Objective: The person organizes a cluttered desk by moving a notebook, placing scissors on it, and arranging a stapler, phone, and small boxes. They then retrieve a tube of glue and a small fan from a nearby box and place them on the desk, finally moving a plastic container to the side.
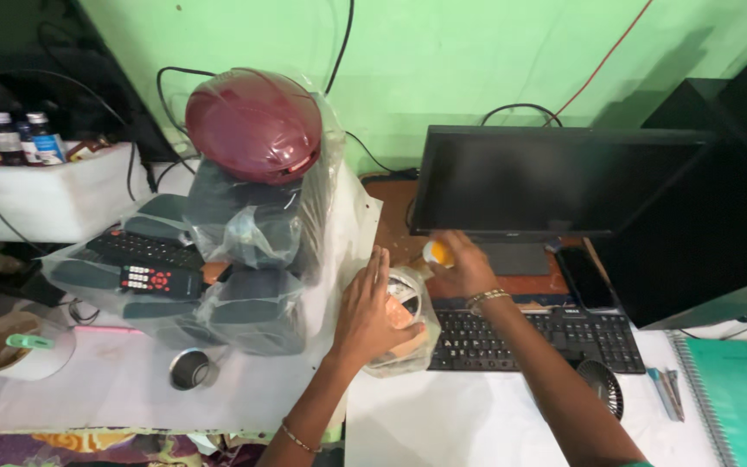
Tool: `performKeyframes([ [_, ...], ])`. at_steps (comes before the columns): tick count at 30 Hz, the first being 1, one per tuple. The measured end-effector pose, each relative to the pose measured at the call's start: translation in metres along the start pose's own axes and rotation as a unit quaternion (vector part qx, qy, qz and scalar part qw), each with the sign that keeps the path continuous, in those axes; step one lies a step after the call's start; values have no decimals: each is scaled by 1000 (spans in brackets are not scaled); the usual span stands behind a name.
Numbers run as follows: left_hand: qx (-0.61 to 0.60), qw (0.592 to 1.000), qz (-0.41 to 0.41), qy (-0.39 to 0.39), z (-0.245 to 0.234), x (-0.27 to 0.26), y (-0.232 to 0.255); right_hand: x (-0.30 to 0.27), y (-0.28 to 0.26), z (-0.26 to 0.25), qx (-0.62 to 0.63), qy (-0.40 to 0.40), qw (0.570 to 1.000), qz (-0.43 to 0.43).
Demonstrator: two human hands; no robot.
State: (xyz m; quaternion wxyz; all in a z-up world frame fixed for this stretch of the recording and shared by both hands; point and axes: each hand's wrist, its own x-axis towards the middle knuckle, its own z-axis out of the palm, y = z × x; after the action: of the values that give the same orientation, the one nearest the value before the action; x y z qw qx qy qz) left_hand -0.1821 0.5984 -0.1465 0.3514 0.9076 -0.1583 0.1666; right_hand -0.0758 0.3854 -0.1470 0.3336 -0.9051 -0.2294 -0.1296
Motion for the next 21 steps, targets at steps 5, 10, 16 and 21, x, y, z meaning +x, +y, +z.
performKeyframes([
  [5,30,999,-18,5,3,10,10,-28,28,-31,-83,39,995,50],
  [10,33,998,-42,19,7,36,25,-49,53,-59,-207,23,969,134],
  [16,52,996,-24,73,12,64,24,-59,99,-65,-231,77,959,147],
  [21,65,994,-53,77,12,88,9,-59,115,-65,-234,94,961,111],
])
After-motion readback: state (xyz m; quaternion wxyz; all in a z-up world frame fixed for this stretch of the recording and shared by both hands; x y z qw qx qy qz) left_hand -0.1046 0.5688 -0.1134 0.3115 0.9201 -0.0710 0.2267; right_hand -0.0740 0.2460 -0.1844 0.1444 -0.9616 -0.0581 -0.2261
